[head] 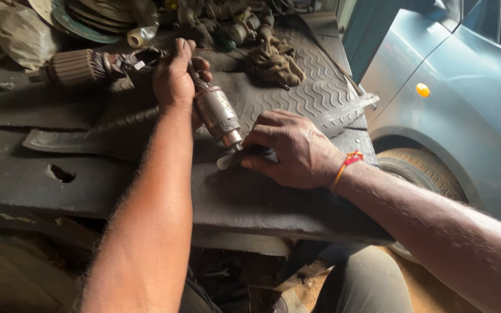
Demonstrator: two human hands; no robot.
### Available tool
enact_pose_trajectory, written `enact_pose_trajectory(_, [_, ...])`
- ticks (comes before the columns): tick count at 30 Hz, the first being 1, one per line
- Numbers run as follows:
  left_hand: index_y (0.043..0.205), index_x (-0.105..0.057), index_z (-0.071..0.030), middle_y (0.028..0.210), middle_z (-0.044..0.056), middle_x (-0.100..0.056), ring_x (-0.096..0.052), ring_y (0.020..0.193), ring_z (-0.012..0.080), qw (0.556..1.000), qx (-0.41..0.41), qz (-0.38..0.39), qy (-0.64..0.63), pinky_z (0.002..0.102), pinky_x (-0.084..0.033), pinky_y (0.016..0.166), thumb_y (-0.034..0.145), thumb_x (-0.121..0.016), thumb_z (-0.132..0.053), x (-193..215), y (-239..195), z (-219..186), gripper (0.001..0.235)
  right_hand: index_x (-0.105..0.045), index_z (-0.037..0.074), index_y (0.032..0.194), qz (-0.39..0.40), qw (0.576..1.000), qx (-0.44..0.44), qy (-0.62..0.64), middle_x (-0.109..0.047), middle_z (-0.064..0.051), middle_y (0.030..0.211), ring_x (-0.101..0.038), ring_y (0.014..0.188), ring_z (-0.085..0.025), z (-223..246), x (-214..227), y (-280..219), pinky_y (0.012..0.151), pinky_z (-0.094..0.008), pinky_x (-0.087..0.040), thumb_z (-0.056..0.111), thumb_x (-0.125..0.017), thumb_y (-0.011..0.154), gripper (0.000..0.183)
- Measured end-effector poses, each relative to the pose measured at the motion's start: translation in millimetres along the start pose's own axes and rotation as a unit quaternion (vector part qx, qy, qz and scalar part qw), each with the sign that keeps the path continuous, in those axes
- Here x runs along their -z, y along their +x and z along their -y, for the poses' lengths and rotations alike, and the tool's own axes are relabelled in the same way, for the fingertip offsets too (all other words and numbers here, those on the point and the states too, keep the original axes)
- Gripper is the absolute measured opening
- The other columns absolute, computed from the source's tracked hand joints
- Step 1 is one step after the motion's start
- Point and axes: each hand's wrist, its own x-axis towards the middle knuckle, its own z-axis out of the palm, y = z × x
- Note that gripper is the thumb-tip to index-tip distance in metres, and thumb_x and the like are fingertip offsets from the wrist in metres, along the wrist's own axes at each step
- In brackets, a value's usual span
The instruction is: The person uses a flat metal tool to scrape and clean the surface of a cylindrical motor component held in the left hand. The person repeatedly rotates the component and scrapes different sections while seated at a workbench.
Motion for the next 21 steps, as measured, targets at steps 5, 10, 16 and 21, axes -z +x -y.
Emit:
enact_pose_trajectory(5, [0.106,-0.071,-0.002,0.084,0.007,-0.075,-0.071,0.064,0.0158,0.999,-0.029,-0.001,0.037,0.031,-0.058,0.055,0.095,-0.069,-0.037,1,1,1,0.037,-0.075,0.007,0.092,0.015,1.000,0.025,0.006,-0.065,-0.009,0.087,-0.067,0.085,-0.030,-24,-2,20,0.073,-0.042,-0.055,0.023,-0.082,0.083,0.020])
enact_pose_trajectory(10, [0.105,-0.067,-0.002,0.087,0.008,-0.075,-0.071,0.066,0.0172,0.999,0.009,-0.005,0.043,0.033,-0.059,0.055,0.092,-0.072,-0.032,0,3,2,0.033,-0.075,0.008,0.088,0.010,1.000,0.012,0.008,-0.065,-0.008,0.084,-0.067,0.080,-0.029,-30,-8,11,0.069,-0.042,-0.055,0.023,-0.083,0.083,0.018])
enact_pose_trajectory(16, [0.101,-0.060,-0.006,0.080,0.012,-0.073,-0.066,0.062,0.0201,0.994,0.100,-0.002,0.042,0.035,-0.058,0.055,0.088,-0.075,-0.022,-4,-1,0,0.025,-0.076,0.008,0.090,0.009,0.998,0.054,0.004,-0.066,-0.008,0.088,-0.066,0.086,-0.029,-29,-6,9,0.073,-0.042,-0.055,0.023,-0.084,0.081,0.019])
enact_pose_trajectory(21, [0.099,-0.062,-0.003,0.080,0.011,-0.072,-0.066,0.063,0.0195,0.994,0.100,0.018,0.042,0.036,-0.059,0.057,0.089,-0.072,-0.019,-1,1,4,0.021,-0.077,0.010,0.093,0.006,1.000,0.014,0.004,-0.066,-0.006,0.087,-0.067,0.088,-0.028,-34,-9,8,0.075,-0.041,-0.055,0.025,-0.084,0.084,0.019])
